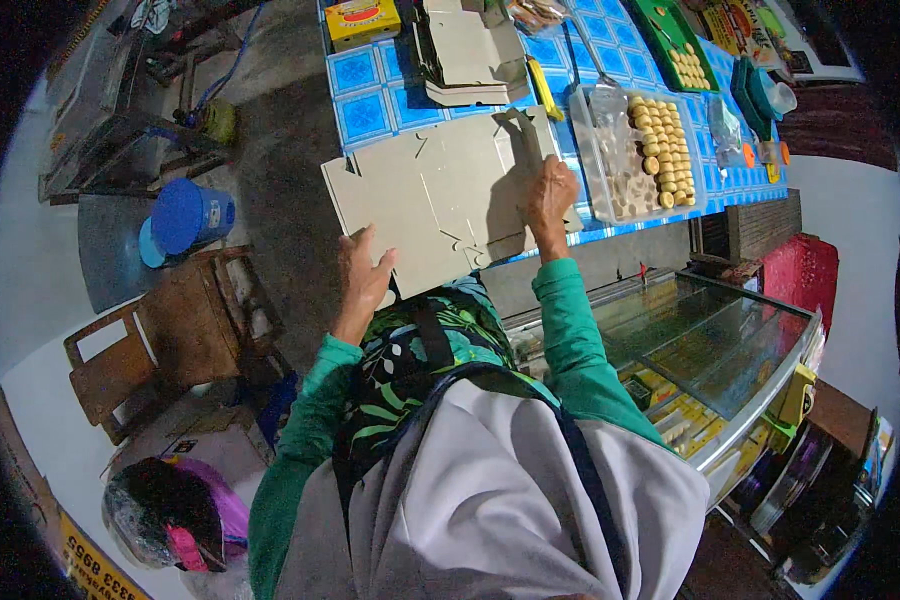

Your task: The person folds several cardboard takeout food boxes by hand, pressing the creases and tucking in the tabs to form the containers.

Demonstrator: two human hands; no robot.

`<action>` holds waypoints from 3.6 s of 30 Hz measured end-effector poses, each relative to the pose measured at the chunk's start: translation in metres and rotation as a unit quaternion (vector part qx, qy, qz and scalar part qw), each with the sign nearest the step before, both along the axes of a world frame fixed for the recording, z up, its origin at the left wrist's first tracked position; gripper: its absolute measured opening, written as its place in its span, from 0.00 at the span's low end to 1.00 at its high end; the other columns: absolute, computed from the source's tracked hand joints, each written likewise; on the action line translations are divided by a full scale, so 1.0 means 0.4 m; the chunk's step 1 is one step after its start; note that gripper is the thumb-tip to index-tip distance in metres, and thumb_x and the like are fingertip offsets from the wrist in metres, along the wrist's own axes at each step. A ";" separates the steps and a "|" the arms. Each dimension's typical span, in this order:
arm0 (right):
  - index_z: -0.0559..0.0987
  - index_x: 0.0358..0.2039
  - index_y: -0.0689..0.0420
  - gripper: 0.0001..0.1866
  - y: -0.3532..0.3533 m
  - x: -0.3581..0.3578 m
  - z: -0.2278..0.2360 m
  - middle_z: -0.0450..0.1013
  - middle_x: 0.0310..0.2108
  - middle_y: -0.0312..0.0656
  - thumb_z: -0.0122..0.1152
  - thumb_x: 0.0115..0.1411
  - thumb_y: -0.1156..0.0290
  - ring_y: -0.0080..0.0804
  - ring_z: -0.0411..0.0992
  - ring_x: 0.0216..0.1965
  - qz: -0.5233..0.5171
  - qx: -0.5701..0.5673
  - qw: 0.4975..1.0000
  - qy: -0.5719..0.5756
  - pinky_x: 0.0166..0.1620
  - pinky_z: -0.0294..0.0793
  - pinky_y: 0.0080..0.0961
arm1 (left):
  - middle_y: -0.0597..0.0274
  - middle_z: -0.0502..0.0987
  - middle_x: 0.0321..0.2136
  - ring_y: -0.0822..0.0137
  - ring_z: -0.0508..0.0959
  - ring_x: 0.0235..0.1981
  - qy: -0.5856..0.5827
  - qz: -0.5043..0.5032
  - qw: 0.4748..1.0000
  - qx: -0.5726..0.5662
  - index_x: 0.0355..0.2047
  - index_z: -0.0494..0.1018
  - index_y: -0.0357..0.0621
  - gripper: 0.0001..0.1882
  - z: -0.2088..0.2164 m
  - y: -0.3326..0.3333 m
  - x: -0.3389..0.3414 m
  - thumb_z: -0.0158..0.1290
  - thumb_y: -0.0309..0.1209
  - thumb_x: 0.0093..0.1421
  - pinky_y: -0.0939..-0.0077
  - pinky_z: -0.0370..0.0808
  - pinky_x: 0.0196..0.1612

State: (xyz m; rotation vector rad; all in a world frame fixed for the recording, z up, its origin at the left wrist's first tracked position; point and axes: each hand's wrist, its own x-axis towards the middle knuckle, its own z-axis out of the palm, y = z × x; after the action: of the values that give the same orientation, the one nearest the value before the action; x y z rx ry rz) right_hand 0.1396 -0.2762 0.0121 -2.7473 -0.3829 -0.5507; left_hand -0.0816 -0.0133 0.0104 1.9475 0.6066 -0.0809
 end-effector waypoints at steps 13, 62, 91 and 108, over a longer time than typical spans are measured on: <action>0.78 0.26 0.58 0.04 -0.110 0.099 0.032 0.73 0.21 0.44 0.58 0.49 0.73 0.37 0.71 0.23 0.031 0.182 0.914 0.361 0.30 0.68 0.32 | 0.37 0.60 0.58 0.43 0.57 0.60 0.001 -0.001 1.000 -0.014 0.60 0.56 0.34 0.35 0.035 0.028 0.003 0.55 0.36 0.56 0.55 0.56 0.60; 0.59 0.55 0.69 0.34 0.157 -0.135 0.023 0.69 0.38 0.56 0.58 0.46 0.75 0.53 0.73 0.33 0.049 -0.122 0.965 0.227 0.35 0.74 0.39 | 0.42 0.66 0.54 0.47 0.62 0.56 -0.031 -0.070 0.990 0.121 0.52 0.68 0.36 0.27 0.040 0.037 0.014 0.56 0.36 0.53 0.58 0.56 0.59; 0.75 0.33 0.61 0.12 0.049 -0.087 0.093 0.74 0.28 0.57 0.58 0.47 0.70 0.56 0.74 0.33 0.015 0.040 0.971 0.237 0.37 0.73 0.45 | 0.23 0.60 0.53 0.33 0.58 0.55 -0.061 -0.197 0.963 0.173 0.47 0.70 0.33 0.23 0.090 0.049 0.022 0.56 0.34 0.53 0.50 0.56 0.58; 0.63 0.53 0.61 0.31 0.410 -0.327 0.048 0.50 0.54 0.74 0.56 0.52 0.58 0.72 0.51 0.53 0.115 -0.065 0.957 0.256 0.43 0.56 0.71 | 0.39 0.61 0.58 0.45 0.59 0.57 -0.062 -0.175 0.974 0.133 0.46 0.71 0.30 0.20 0.041 0.089 -0.002 0.51 0.23 0.52 0.60 0.59 0.60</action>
State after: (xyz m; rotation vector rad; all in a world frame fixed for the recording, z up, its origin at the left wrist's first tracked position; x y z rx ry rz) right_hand 0.0090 -0.1122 0.0314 -2.7772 -0.6074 0.2556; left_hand -0.0823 0.0225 0.0269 2.2843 0.1922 -0.1018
